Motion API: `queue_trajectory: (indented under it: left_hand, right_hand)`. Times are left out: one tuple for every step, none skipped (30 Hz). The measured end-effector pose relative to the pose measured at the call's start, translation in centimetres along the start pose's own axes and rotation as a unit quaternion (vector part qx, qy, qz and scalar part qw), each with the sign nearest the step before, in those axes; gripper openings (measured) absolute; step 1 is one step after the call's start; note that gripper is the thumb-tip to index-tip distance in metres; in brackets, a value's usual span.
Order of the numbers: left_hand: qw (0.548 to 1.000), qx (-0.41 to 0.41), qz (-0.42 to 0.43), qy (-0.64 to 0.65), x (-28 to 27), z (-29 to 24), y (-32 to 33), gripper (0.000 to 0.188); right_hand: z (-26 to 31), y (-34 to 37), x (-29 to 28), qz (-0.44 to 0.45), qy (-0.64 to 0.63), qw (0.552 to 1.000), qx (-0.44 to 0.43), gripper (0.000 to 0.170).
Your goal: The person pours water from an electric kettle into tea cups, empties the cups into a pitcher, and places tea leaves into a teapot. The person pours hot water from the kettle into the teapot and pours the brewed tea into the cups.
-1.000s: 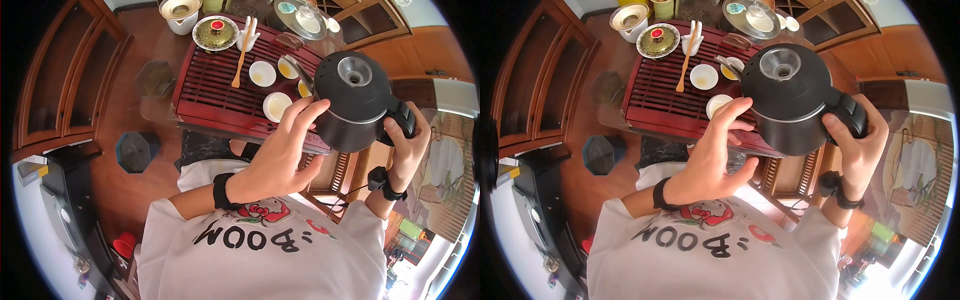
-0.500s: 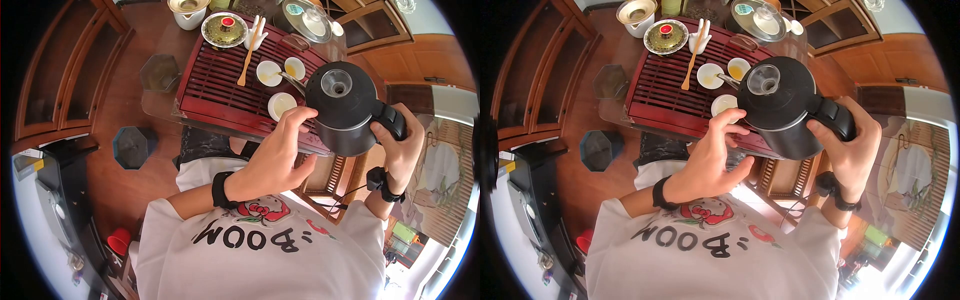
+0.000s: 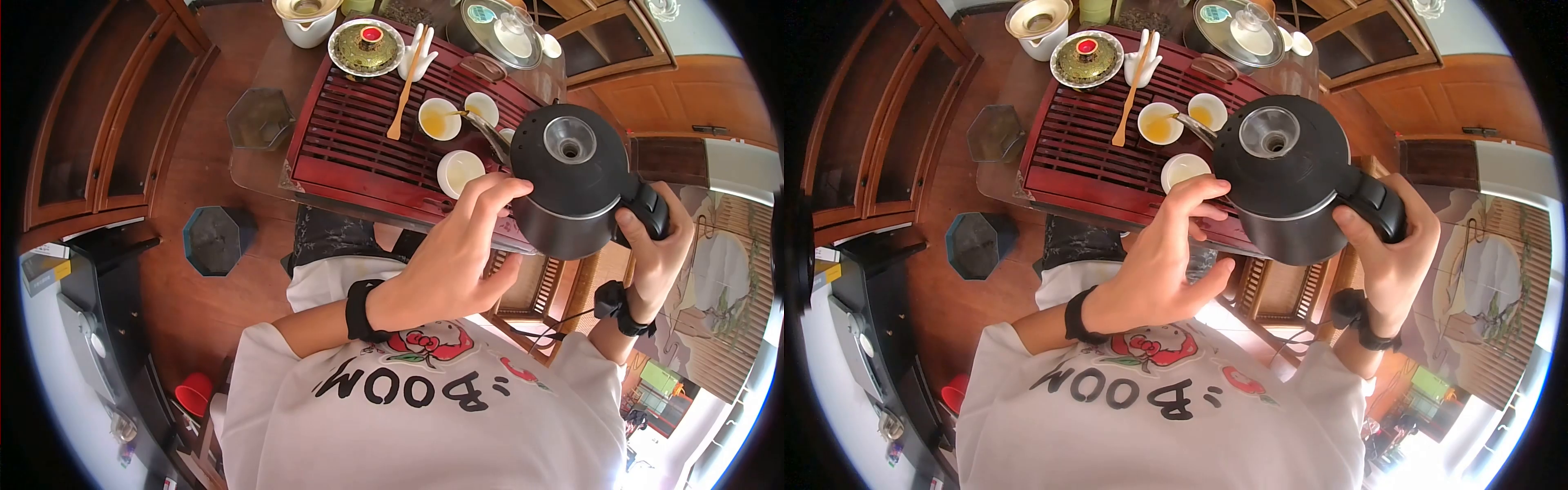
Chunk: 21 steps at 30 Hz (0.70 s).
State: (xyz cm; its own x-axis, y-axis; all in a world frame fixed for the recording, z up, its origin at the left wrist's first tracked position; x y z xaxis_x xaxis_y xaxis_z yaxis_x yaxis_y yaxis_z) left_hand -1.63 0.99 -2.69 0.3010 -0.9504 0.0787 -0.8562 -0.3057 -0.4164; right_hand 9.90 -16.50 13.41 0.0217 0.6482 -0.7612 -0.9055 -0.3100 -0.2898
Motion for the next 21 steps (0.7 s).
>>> queue_trajectory:
  left_hand:
    - [1.000,-0.006,0.003,-0.004,-0.1,-0.1,-0.1,0.081]
    - [1.000,-0.012,0.006,-0.007,-0.2,-0.3,-0.1,0.080]
    - [1.000,-0.012,0.007,-0.007,-0.3,-0.6,-0.2,0.080]
    - [1.000,-0.022,0.015,-0.010,-0.3,-0.8,-0.2,0.078]
    - [0.999,-0.031,0.023,-0.013,-0.4,-1.1,-0.3,0.077]
    - [0.999,-0.032,0.025,-0.013,-0.5,-1.4,-0.4,0.077]
    - [0.999,-0.024,0.024,-0.018,-0.5,-1.7,-0.4,0.073]
    - [0.999,-0.017,0.024,-0.024,-0.6,-1.8,-0.4,0.069]
    - [0.999,-0.017,0.025,-0.024,-0.6,-1.7,-0.4,0.069]
    - [0.999,0.002,0.033,-0.026,-0.6,-1.6,-0.4,0.065]
    - [0.999,0.020,0.040,-0.028,-0.6,-1.6,-0.4,0.061]
    - [0.999,0.023,0.029,-0.021,-0.4,-1.8,-0.3,0.054]
    - [0.999,0.023,0.030,-0.021,-0.4,-1.9,-0.2,0.054]
    - [0.999,0.004,0.045,-0.024,-0.4,-2.0,0.0,0.051]
    - [0.998,-0.015,0.062,-0.026,-0.3,-2.0,0.1,0.049]
    - [0.998,-0.015,0.063,-0.025,-0.3,-2.0,0.2,0.049]
    - [0.996,-0.020,0.077,-0.028,-0.2,-1.9,0.4,0.047]
    - [0.995,-0.026,0.090,-0.030,-0.1,-1.7,0.6,0.046]
    - [0.995,-0.025,0.092,-0.029,0.0,-1.6,0.7,0.046]
    - [0.994,-0.031,0.098,-0.030,0.2,-1.4,0.8,0.045]
    - [0.993,-0.036,0.103,-0.032,0.3,-1.3,0.9,0.045]
  right_hand:
    - [-0.3,0.2,0.0,-0.008,-0.003,1.000,-0.002,0.029]
    - [-0.7,0.4,-0.2,-0.007,-0.004,1.000,-0.001,0.029]
    - [-1.3,0.7,-0.5,-0.013,-0.011,1.000,0.007,0.031]
    - [-1.6,0.9,-0.7,-0.018,-0.018,1.000,0.016,0.034]
    - [-1.7,1.1,-0.7,-0.019,-0.018,1.000,0.017,0.034]
    - [-1.8,1.3,-0.8,-0.036,-0.035,0.999,0.018,0.034]
    - [-1.8,1.5,-1.0,-0.054,-0.053,0.997,0.018,0.034]
    - [-1.9,1.7,-1.2,-0.055,-0.053,0.997,0.019,0.034]
    - [-2.1,1.9,-1.6,-0.048,-0.047,0.998,0.017,0.035]
    - [-2.2,2.1,-1.8,-0.042,-0.041,0.998,0.014,0.036]
    - [-2.2,2.4,-2.1,-0.042,-0.041,0.998,0.014,0.036]
    - [-2.1,2.6,-2.2,-0.026,-0.031,0.999,0.017,0.036]
    - [-2.2,2.7,-2.2,-0.009,-0.021,1.000,0.021,0.035]
    - [-2.1,2.8,-2.3,-0.010,-0.021,1.000,0.021,0.035]
    - [-2.1,3.0,-2.4,0.007,-0.009,1.000,0.026,0.034]
    - [-2.1,3.2,-2.4,0.023,0.004,0.999,0.031,0.034]
    - [-2.1,3.3,-2.5,0.022,0.004,0.999,0.032,0.034]
    - [-2.0,3.4,-2.4,0.033,0.019,0.999,0.028,0.034]
    - [-1.9,3.4,-2.4,0.044,0.033,0.998,0.025,0.033]
    - [-1.9,3.5,-2.4,0.043,0.033,0.998,0.025,0.033]
    - [-1.9,3.6,-2.3,0.049,0.044,0.998,0.014,0.033]
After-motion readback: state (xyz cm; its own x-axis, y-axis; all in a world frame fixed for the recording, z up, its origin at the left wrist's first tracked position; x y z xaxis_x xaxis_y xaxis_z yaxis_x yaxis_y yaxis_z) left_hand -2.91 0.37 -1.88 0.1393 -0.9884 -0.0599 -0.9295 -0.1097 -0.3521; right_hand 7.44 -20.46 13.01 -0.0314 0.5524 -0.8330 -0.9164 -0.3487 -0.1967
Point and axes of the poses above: each hand's wrist, its own y-axis away from the middle knuckle, its own x-axis out of the palm, z = x × y, the point moved 2 cm from there along -y, towards the middle knuckle, and after that the axes turned 9 degrees about -z, right-handed, at the moved point
